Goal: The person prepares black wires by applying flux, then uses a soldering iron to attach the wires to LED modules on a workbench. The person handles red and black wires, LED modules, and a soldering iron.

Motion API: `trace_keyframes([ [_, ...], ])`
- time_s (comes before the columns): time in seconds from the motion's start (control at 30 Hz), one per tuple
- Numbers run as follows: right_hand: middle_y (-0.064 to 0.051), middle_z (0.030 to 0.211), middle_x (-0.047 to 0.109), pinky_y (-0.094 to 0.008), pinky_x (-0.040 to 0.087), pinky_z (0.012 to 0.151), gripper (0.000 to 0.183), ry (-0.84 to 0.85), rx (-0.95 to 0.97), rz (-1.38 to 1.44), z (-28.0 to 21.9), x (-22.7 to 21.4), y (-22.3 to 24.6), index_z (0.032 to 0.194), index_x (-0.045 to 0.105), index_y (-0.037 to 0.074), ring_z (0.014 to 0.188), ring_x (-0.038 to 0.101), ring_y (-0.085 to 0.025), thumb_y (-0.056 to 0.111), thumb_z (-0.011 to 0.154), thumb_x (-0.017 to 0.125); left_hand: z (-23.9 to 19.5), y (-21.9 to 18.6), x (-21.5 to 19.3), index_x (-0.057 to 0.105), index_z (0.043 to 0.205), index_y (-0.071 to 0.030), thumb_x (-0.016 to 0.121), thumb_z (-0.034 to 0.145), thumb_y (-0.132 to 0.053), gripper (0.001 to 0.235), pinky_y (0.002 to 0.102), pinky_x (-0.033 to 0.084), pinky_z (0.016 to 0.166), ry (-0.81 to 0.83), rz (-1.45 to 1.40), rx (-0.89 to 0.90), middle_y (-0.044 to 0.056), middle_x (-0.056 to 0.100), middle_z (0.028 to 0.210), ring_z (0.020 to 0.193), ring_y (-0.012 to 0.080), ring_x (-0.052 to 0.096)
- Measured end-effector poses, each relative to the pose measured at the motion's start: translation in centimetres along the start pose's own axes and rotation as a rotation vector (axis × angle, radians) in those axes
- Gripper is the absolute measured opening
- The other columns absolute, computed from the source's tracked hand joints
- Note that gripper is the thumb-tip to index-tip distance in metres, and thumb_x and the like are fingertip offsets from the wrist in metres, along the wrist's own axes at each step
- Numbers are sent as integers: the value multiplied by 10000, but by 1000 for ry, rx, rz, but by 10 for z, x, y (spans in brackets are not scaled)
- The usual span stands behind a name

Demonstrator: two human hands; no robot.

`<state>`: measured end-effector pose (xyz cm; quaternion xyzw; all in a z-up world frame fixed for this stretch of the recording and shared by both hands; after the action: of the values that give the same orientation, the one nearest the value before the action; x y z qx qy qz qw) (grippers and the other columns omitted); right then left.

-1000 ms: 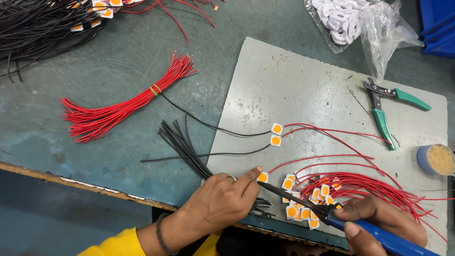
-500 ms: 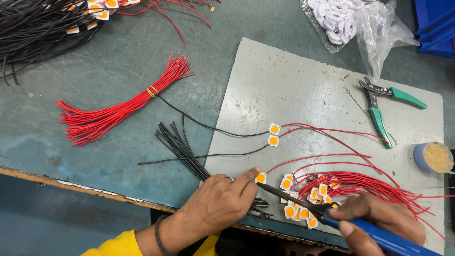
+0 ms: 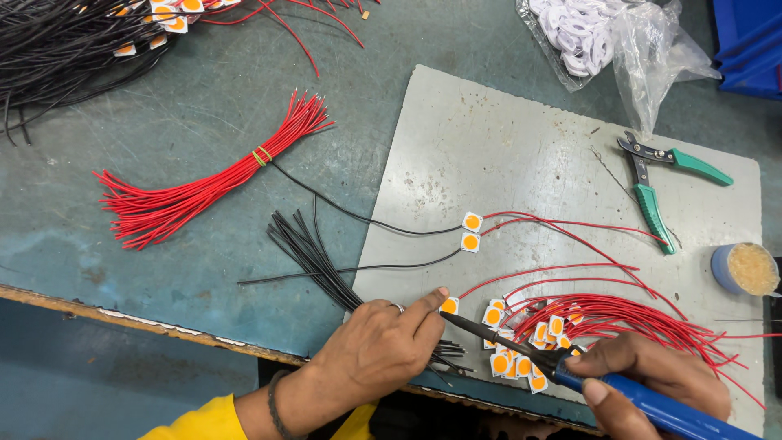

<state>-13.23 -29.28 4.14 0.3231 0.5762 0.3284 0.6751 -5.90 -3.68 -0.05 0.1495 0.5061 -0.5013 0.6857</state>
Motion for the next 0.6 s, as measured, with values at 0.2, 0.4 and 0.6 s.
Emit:
trace_keyframes([
  [0.2,-99,774,674,-265,501,655,152,2,-2,37,-1,0,-2,922,725,-29,683,617,-125,81,817,718,1,0,-1,586,800,-35,627,815,-80,62,317,480,483,1,2,8,221,706,1258,475,169,568],
  [0.4,-132,732,626,-268,376,495,178,-12,198,36,-17,-21,-26,967,721,-50,544,543,-111,61,829,745,1,0,-2,592,809,-34,623,816,-65,45,311,475,480,-1,1,0,216,707,1259,478,164,568],
  [0.6,-174,811,651,-294,469,475,156,-44,258,50,-17,-24,-29,981,720,-57,558,594,-163,39,859,731,0,0,-2,606,833,-28,624,818,-73,50,314,481,494,-6,-2,1,209,704,1262,488,172,575],
])
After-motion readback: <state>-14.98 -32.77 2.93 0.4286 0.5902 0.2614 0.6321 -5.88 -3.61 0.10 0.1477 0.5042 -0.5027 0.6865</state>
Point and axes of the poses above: each hand's wrist, its own z-axis towards the middle knuckle, its own x-axis out of the palm, y = z × x, the point moved 7 cm from there along z, towards the middle knuckle
